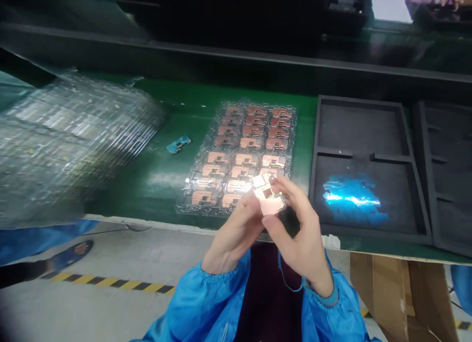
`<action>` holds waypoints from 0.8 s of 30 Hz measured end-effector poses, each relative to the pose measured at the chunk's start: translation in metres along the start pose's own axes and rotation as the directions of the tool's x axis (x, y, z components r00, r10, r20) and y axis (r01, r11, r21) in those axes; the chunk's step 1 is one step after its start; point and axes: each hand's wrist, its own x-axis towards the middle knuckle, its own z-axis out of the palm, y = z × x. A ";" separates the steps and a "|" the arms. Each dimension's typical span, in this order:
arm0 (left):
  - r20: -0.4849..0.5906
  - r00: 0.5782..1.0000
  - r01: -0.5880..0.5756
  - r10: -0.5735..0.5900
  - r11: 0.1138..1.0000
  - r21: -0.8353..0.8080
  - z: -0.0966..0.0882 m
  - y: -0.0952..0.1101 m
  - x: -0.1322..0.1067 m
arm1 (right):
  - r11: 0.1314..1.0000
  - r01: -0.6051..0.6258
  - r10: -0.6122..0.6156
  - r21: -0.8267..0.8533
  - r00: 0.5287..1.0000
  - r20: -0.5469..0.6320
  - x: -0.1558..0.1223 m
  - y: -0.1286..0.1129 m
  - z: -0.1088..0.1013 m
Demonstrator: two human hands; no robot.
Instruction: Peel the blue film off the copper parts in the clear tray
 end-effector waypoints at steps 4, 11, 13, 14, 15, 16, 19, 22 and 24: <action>-0.016 0.999 -0.030 0.031 0.999 0.044 -0.002 0.001 0.000 | 0.997 -0.034 0.044 0.071 0.989 -0.138 0.000 0.003 0.012; -0.073 0.990 -0.109 0.120 0.984 0.140 0.000 0.002 0.001 | 0.989 0.064 -0.093 -0.135 0.970 -0.225 -0.002 0.016 0.018; -0.083 0.983 -0.144 0.163 0.970 0.195 0.003 0.003 -0.001 | 0.982 0.107 -0.142 -0.158 0.963 -0.231 -0.002 0.019 0.017; -0.083 0.980 -0.158 0.179 0.963 0.220 0.005 0.004 -0.002 | 0.979 0.125 -0.162 -0.160 0.956 -0.243 -0.001 0.020 0.017; -0.083 0.978 -0.167 0.192 0.956 0.242 0.006 0.004 -0.003 | 0.978 0.136 -0.174 -0.159 0.951 -0.257 0.000 0.021 0.017; -0.085 0.976 -0.171 0.200 0.950 0.262 0.008 0.004 -0.004 | 0.978 0.137 -0.177 -0.159 0.945 -0.276 0.000 0.022 0.017; -0.118 0.972 -0.156 0.201 0.938 0.310 0.009 0.003 -0.007 | 0.982 0.084 -0.137 -0.171 0.936 -0.325 0.003 0.023 0.016; -0.152 0.970 -0.133 0.192 0.935 0.329 0.010 0.000 -0.009 | 0.985 0.010 -0.075 -0.175 0.927 -0.367 0.005 0.024 0.014; -0.171 0.963 -0.145 0.209 0.935 0.325 0.011 -0.003 -0.009 | 0.989 -0.021 -0.032 -0.149 0.938 -0.346 0.007 0.025 0.013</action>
